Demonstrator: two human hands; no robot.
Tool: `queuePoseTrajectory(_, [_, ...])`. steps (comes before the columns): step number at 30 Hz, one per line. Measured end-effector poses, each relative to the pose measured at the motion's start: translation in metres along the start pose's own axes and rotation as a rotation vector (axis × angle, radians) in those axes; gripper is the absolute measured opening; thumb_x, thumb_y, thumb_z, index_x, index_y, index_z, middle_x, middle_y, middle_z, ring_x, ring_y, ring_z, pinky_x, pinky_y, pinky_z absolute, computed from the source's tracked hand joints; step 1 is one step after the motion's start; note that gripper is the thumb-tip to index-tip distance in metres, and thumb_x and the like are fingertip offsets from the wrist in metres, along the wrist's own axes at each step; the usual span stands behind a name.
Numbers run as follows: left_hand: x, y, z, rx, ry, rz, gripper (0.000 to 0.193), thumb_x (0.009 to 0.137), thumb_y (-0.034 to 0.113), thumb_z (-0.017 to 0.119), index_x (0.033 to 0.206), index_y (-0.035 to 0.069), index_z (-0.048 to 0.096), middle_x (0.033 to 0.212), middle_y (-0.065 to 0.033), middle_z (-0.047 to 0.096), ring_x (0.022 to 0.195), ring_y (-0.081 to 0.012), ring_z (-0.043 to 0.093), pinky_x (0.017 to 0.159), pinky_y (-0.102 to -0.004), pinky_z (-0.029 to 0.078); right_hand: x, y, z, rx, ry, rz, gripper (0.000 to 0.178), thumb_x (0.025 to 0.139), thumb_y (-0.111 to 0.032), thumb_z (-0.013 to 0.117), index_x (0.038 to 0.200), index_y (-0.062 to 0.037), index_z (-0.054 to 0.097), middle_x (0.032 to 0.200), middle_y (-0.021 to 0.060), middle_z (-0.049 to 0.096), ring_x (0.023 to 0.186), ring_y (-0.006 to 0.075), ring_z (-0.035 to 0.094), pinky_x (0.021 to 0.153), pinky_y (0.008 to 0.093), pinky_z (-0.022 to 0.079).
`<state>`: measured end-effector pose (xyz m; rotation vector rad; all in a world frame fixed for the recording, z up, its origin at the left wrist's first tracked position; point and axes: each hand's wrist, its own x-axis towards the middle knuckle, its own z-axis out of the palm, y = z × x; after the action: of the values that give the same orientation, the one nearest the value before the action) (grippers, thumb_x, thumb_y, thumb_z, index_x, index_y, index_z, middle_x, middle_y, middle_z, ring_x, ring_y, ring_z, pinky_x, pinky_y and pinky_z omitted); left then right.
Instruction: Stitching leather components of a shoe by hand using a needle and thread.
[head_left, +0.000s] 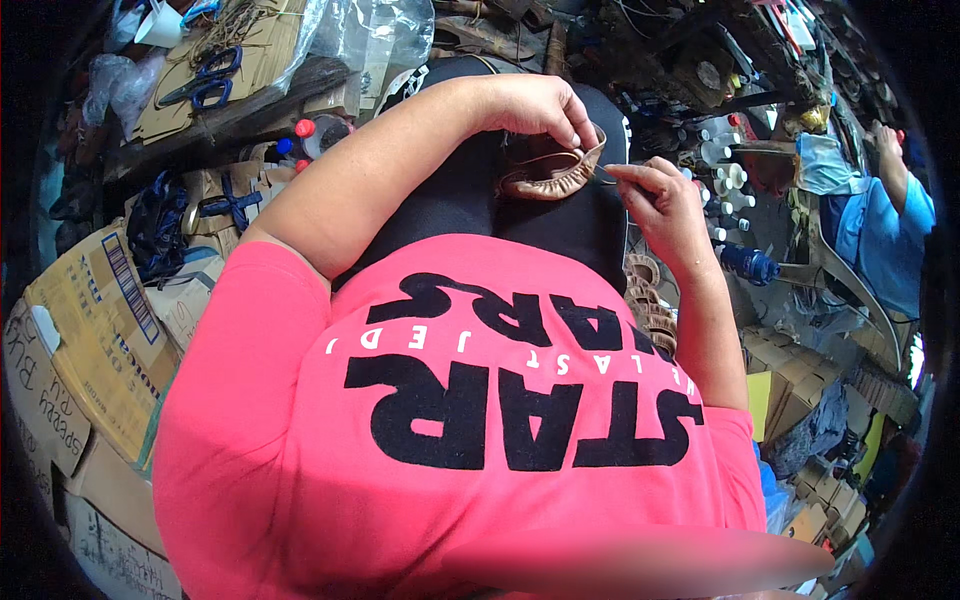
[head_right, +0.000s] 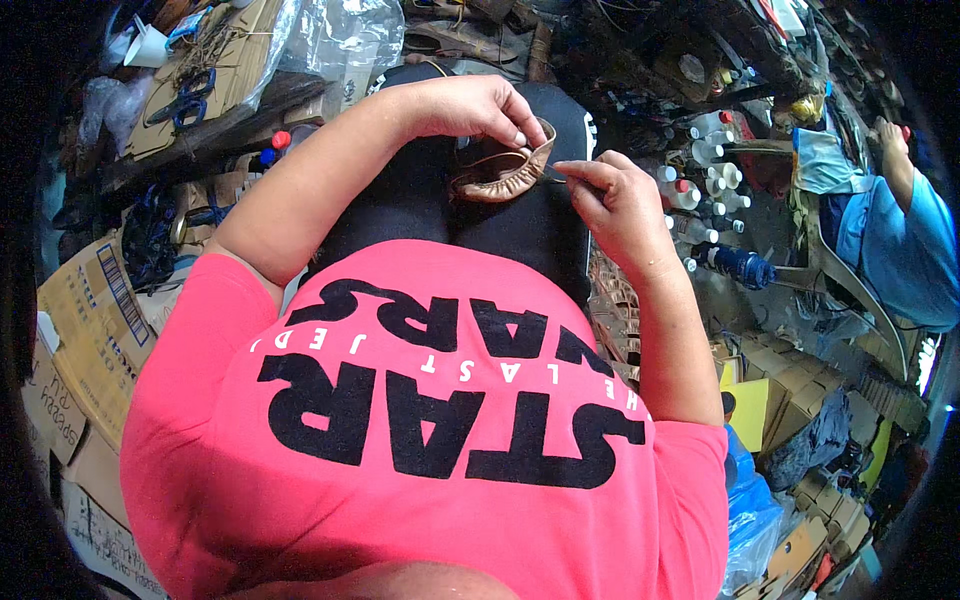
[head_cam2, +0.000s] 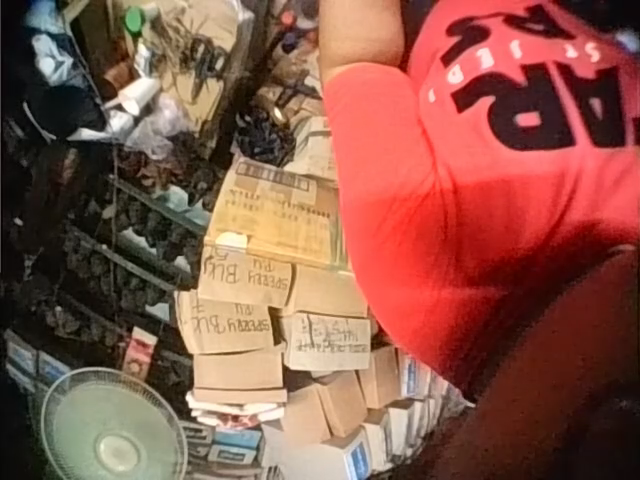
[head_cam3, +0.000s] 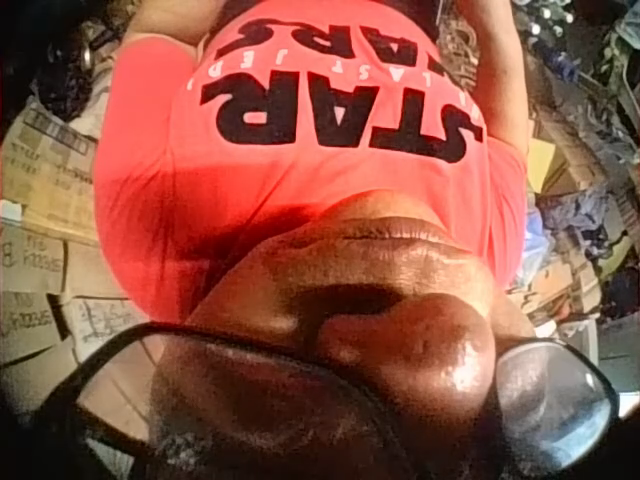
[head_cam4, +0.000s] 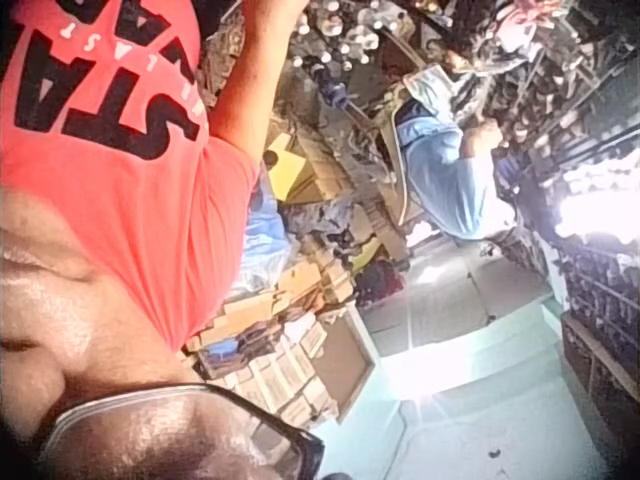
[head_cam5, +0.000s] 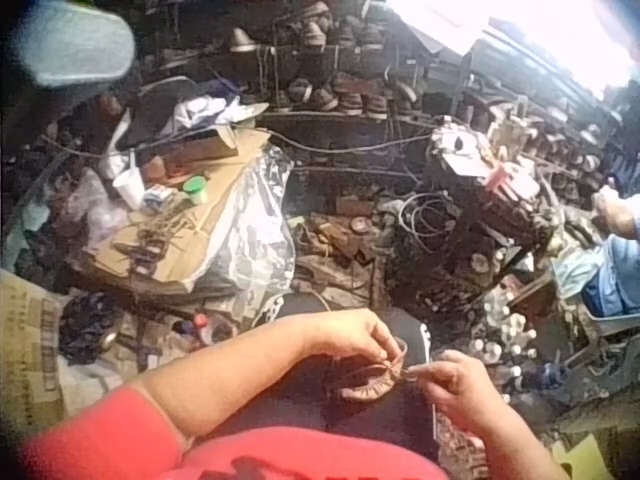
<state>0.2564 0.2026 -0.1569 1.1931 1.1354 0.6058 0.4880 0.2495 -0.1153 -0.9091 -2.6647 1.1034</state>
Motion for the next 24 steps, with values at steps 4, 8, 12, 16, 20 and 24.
queuePoseTrajectory(4, [0.001, 0.001, 0.000, 0.031, 0.001, 0.007, 0.028, 0.077, 0.004, 0.061, 0.103, 0.002, 0.068, 0.093, -0.0050, 0.068, 0.083, -0.0112, 0.061, 0.079, -0.0241, 0.047, 0.001, -0.003, 0.004, -0.056, 0.026, -0.010, 0.021, 0.078, -0.005, 0.064, 0.098, -0.0069, 0.069, 0.073, 0.0089, 0.055, 0.067, 0.0209, 0.057, 0.062, 0.0305, 0.045])
queuePoseTrajectory(8, [0.004, 0.006, -0.001, 0.076, -0.003, 0.020, 0.025, 0.078, 0.005, 0.062, 0.102, 0.002, 0.068, 0.091, -0.0047, 0.069, 0.080, -0.0109, 0.061, 0.078, -0.0244, 0.047, -0.003, 0.007, 0.018, 0.055, 0.114, -0.048, 0.021, 0.076, -0.003, 0.065, 0.096, -0.0076, 0.069, 0.075, 0.0089, 0.056, 0.069, 0.0208, 0.059, 0.062, 0.0294, 0.046])
queuePoseTrajectory(12, [0.015, -0.001, -0.005, 0.128, -0.041, 0.060, 0.023, 0.079, 0.009, 0.064, 0.101, 0.002, 0.068, 0.090, -0.0042, 0.069, 0.079, -0.0103, 0.061, 0.077, -0.0246, 0.047, 0.003, 0.012, 0.022, 0.039, 0.138, -0.075, 0.022, 0.077, -0.001, 0.064, 0.097, -0.0079, 0.069, 0.076, 0.0082, 0.058, 0.068, 0.0196, 0.059, 0.062, 0.0280, 0.046])
queuePoseTrajectory(16, [0.014, 0.004, -0.009, 0.230, -0.063, 0.102, 0.023, 0.079, 0.012, 0.067, 0.101, 0.003, 0.069, 0.090, -0.0029, 0.069, 0.079, -0.0098, 0.061, 0.078, -0.0252, 0.047, 0.015, 0.031, 0.013, 0.194, 0.012, -0.073, 0.023, 0.078, 0.002, 0.062, 0.098, -0.0077, 0.069, 0.082, 0.0042, 0.055, 0.075, 0.0140, 0.057, 0.068, 0.0249, 0.046])
queuePoseTrajectory(20, [0.016, 0.005, -0.010, 0.273, -0.108, 0.120, 0.023, 0.078, 0.012, 0.069, 0.100, 0.004, 0.069, 0.089, -0.0024, 0.069, 0.080, -0.0093, 0.061, 0.078, -0.0251, 0.047, 0.027, 0.044, 0.011, 0.361, -0.123, -0.008, 0.021, 0.080, 0.002, 0.062, 0.097, -0.0073, 0.070, 0.085, 0.0011, 0.053, 0.079, 0.0104, 0.052, 0.074, 0.0233, 0.043])
queuePoseTrajectory(24, [0.014, 0.008, -0.008, 0.296, -0.060, 0.087, 0.023, 0.077, 0.013, 0.070, 0.099, 0.005, 0.070, 0.089, -0.0025, 0.070, 0.079, -0.0088, 0.061, 0.077, -0.0250, 0.048, 0.028, 0.037, 0.021, 0.332, -0.045, -0.070, 0.015, 0.079, -0.002, 0.066, 0.093, -0.0062, 0.069, 0.082, 0.0008, 0.058, 0.078, 0.0109, 0.052, 0.074, 0.0234, 0.042])
